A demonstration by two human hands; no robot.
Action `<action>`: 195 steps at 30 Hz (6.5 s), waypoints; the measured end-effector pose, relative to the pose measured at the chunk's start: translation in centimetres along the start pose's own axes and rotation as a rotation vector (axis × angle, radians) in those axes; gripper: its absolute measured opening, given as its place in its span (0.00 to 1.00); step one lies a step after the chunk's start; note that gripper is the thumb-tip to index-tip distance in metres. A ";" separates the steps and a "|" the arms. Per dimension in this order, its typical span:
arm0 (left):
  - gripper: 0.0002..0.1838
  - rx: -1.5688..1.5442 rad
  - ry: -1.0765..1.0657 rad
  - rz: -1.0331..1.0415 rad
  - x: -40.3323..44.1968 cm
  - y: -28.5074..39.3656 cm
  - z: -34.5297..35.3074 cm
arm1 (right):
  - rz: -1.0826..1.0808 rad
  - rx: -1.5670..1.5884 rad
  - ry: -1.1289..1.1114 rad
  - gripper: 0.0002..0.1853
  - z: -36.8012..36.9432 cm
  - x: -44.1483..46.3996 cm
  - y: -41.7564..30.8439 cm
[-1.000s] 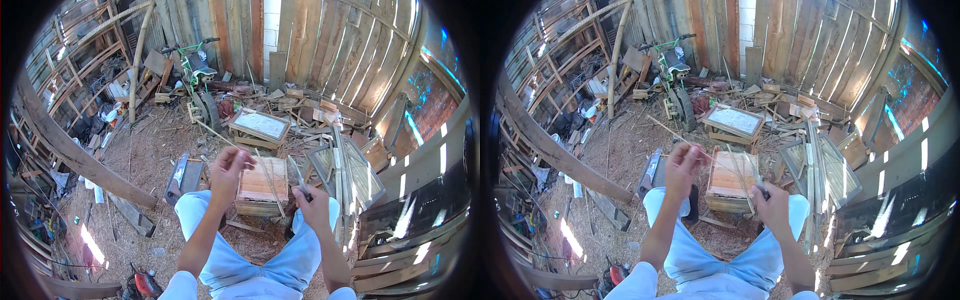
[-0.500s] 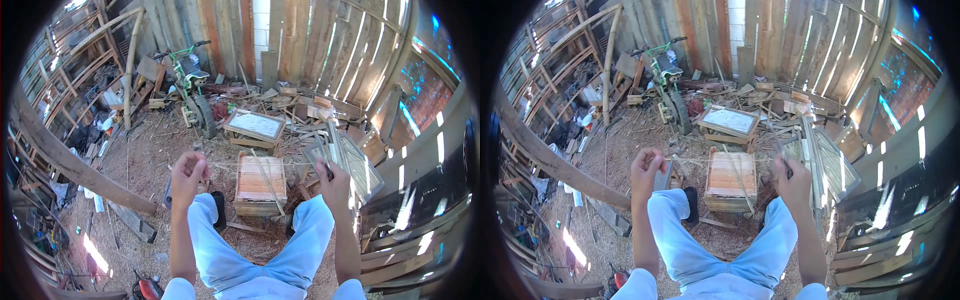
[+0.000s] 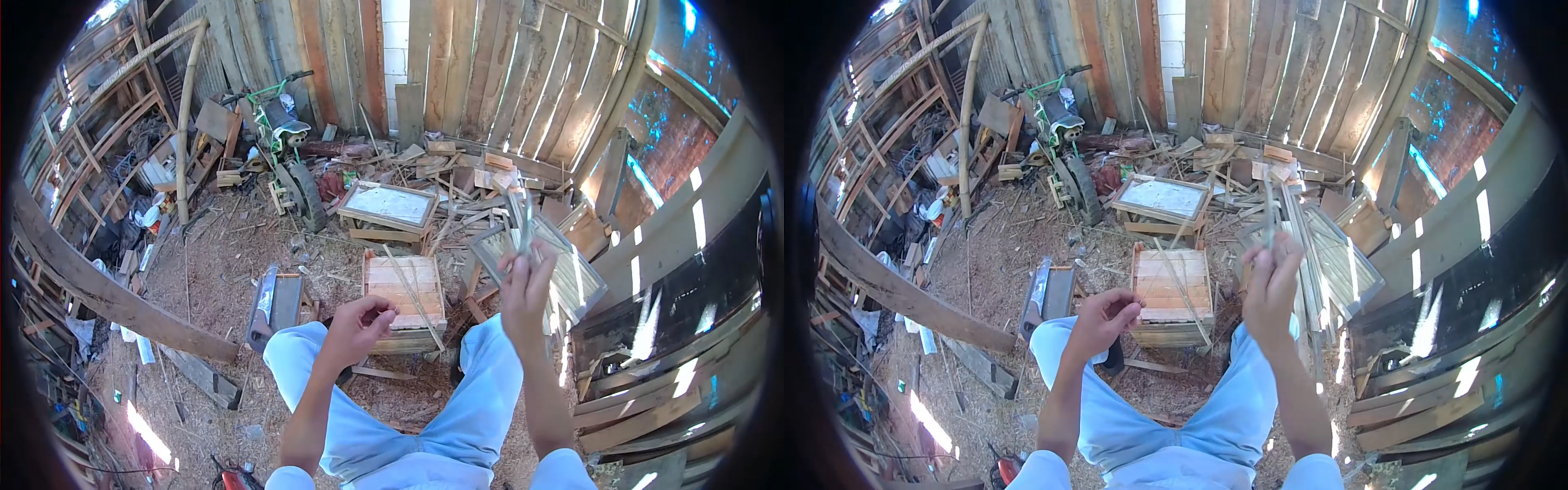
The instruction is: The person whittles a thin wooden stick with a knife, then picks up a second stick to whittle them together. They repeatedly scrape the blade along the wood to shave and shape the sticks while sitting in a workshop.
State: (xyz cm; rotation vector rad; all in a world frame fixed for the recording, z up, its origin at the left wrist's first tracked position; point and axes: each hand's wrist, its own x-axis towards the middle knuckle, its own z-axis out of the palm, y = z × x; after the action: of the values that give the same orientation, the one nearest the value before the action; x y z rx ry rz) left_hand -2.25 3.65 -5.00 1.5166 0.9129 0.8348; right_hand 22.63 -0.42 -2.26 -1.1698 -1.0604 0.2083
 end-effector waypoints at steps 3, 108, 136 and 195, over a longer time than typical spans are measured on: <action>0.07 0.012 0.038 0.062 0.7 -1.2 0.9 | 0.111 -0.092 -0.223 0.15 0.5 -2.8 -0.1; 0.03 0.295 0.004 0.270 0.5 1.8 -5.4 | 0.706 0.570 -0.324 0.20 -7.5 5.3 -4.8; 0.05 0.553 0.298 0.542 -0.1 4.8 1.0 | 0.839 0.638 -0.569 0.18 0.5 0.6 -3.6; 0.03 0.474 0.211 0.565 0.9 7.1 2.9 | 0.829 0.618 -0.630 0.18 -0.8 1.1 -5.4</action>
State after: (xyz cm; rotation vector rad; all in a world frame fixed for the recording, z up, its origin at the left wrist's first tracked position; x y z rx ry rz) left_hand 1.48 2.63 1.68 2.1868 0.8822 1.2616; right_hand 21.80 -2.57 2.79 -0.9139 -0.8676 1.5216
